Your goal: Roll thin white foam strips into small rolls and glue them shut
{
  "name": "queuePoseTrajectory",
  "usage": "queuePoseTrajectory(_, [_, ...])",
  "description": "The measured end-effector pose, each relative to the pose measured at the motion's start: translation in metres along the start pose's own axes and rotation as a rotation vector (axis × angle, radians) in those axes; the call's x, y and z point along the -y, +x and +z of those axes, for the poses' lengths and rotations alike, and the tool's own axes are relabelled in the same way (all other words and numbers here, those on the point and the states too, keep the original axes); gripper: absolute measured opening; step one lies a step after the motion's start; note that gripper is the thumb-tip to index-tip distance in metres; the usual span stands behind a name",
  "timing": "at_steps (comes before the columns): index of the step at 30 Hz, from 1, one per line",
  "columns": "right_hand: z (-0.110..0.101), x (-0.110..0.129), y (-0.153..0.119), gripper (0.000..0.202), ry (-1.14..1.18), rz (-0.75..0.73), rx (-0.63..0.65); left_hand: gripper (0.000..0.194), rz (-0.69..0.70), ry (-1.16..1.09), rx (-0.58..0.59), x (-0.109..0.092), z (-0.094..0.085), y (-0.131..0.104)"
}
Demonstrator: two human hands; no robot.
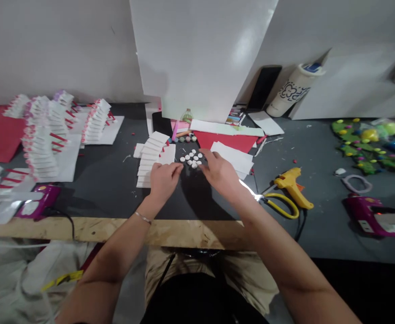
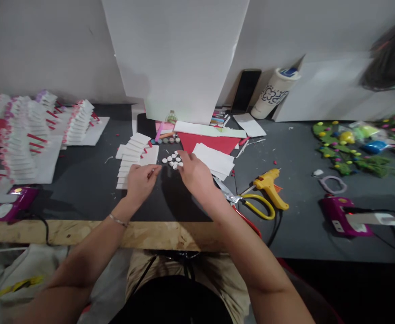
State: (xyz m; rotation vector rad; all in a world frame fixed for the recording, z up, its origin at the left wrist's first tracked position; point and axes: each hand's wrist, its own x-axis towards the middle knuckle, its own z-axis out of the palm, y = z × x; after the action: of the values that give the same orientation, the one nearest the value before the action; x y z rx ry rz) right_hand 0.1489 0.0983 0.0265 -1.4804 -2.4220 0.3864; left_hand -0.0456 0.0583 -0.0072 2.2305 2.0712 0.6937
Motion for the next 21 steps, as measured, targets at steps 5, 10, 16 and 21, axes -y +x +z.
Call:
queuePoseTrajectory(5, [-0.018, -0.054, -0.042, 0.027, -0.014, 0.155, -0.159, 0.046, 0.045, -0.021, 0.003, 0.003, 0.005, -0.001])
queuePoseTrajectory(10, [-0.023, -0.101, -0.035, 0.026, -0.167, 0.242, -0.15, 0.04, 0.101, -0.09, 0.004, -0.007, 0.004, 0.0])
queuePoseTrajectory(16, [-0.021, -0.117, 0.01, 0.027, -0.275, 0.327, -0.014, 0.031, 0.075, -0.065, -0.028, -0.012, -0.013, 0.004])
queuePoseTrajectory(21, [-0.019, -0.125, 0.015, 0.025, -0.267, 0.344, 0.024, 0.026, 0.012, -0.138, -0.004, -0.02, -0.017, 0.023])
